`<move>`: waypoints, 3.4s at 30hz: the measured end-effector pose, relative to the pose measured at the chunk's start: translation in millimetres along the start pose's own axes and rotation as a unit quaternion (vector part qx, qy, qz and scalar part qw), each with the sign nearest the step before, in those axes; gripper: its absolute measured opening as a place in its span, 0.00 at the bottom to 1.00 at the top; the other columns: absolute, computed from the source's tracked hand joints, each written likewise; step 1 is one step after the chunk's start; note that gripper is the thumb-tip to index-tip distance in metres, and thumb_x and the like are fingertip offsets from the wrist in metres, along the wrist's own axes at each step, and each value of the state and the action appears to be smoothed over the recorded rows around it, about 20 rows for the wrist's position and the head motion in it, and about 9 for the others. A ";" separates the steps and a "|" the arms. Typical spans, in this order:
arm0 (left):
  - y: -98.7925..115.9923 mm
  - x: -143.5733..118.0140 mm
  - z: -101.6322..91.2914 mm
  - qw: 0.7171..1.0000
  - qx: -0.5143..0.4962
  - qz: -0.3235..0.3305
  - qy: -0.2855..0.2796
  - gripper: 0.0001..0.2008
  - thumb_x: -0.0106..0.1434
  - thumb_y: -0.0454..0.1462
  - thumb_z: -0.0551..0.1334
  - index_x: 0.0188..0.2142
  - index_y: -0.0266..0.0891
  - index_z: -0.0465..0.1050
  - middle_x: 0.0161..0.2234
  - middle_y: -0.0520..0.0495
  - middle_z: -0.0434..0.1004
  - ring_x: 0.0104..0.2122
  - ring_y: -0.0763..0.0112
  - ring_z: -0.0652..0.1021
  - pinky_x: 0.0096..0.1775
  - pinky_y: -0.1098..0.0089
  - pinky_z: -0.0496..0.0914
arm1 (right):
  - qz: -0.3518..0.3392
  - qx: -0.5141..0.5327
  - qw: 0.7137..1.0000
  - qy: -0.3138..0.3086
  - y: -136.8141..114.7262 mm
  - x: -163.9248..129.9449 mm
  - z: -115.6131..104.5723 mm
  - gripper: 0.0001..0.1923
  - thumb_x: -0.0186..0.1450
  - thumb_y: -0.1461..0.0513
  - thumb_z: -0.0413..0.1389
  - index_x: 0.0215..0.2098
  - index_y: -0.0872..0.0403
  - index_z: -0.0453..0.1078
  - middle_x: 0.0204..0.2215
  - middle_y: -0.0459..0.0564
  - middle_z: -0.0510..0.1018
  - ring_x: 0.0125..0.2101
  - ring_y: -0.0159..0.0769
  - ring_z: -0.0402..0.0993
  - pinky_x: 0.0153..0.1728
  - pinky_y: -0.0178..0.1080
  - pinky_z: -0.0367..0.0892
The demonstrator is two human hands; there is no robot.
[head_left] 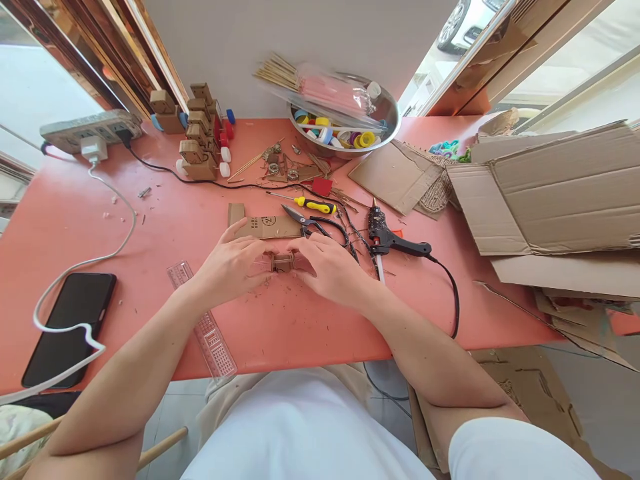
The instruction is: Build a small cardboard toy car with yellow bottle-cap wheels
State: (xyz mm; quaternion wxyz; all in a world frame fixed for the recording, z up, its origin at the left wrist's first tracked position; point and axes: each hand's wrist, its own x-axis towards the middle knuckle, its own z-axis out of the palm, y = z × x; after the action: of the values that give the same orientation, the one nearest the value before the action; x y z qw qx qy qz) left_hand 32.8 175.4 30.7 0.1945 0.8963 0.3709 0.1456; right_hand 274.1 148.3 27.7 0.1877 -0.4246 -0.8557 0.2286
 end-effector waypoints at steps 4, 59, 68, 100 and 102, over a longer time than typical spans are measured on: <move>0.4 0.9 -0.7 1.000 -0.003 -0.009 -0.005 0.12 0.67 0.41 0.63 0.48 0.45 0.80 0.40 0.48 0.89 0.42 0.58 0.87 0.73 0.39 0.59 | 0.002 0.001 1.000 -0.004 -0.3 0.9 -0.8 0.13 0.67 0.69 0.59 0.50 0.53 0.71 0.42 0.56 0.84 0.45 0.48 0.75 0.44 0.44 0.69; 10.2 8.2 -17.7 0.872 -0.328 -0.198 0.304 0.07 0.52 0.42 0.68 0.23 0.43 0.75 0.20 0.52 0.80 0.17 0.75 0.71 0.22 0.72 0.68 | 0.155 0.292 0.944 0.019 -10.7 1.1 -20.7 0.24 0.56 0.53 0.70 0.40 0.47 0.61 0.24 0.35 0.67 0.25 0.30 0.63 0.27 0.33 0.57; 12.2 8.0 -15.9 0.860 -0.341 -0.197 0.324 0.07 0.52 0.42 0.70 0.23 0.43 0.76 0.19 0.52 0.78 0.16 0.76 0.69 0.21 0.72 0.65 | 0.201 0.036 0.979 -0.003 -15.2 2.6 -26.4 0.13 0.63 0.65 0.62 0.46 0.51 0.69 0.28 0.45 0.78 0.30 0.39 0.75 0.30 0.34 0.56; 16.1 10.9 -11.3 0.875 -0.339 -0.221 0.264 0.08 0.50 0.42 0.68 0.21 0.44 0.75 0.19 0.50 0.80 0.15 0.75 0.67 0.18 0.72 0.63 | 0.206 0.108 0.972 0.018 -13.7 3.5 -11.0 0.07 0.73 0.57 0.56 0.36 0.49 0.65 0.23 0.46 0.77 0.26 0.39 0.76 0.28 0.35 0.56; 16.1 10.5 -12.1 0.880 -0.336 -0.219 0.256 0.08 0.51 0.42 0.68 0.21 0.44 0.75 0.20 0.51 0.80 0.16 0.75 0.68 0.19 0.72 0.64 | 0.192 0.219 0.955 0.056 -9.7 3.0 -11.8 0.10 0.71 0.55 0.56 0.34 0.47 0.61 0.21 0.43 0.74 0.24 0.36 0.73 0.27 0.35 0.61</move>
State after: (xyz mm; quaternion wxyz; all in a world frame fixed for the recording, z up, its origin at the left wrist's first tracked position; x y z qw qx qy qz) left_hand 44.9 175.4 50.0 0.4092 0.6046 0.5235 0.4392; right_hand 272.3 148.3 43.1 0.2765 -0.5414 -0.6753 0.4176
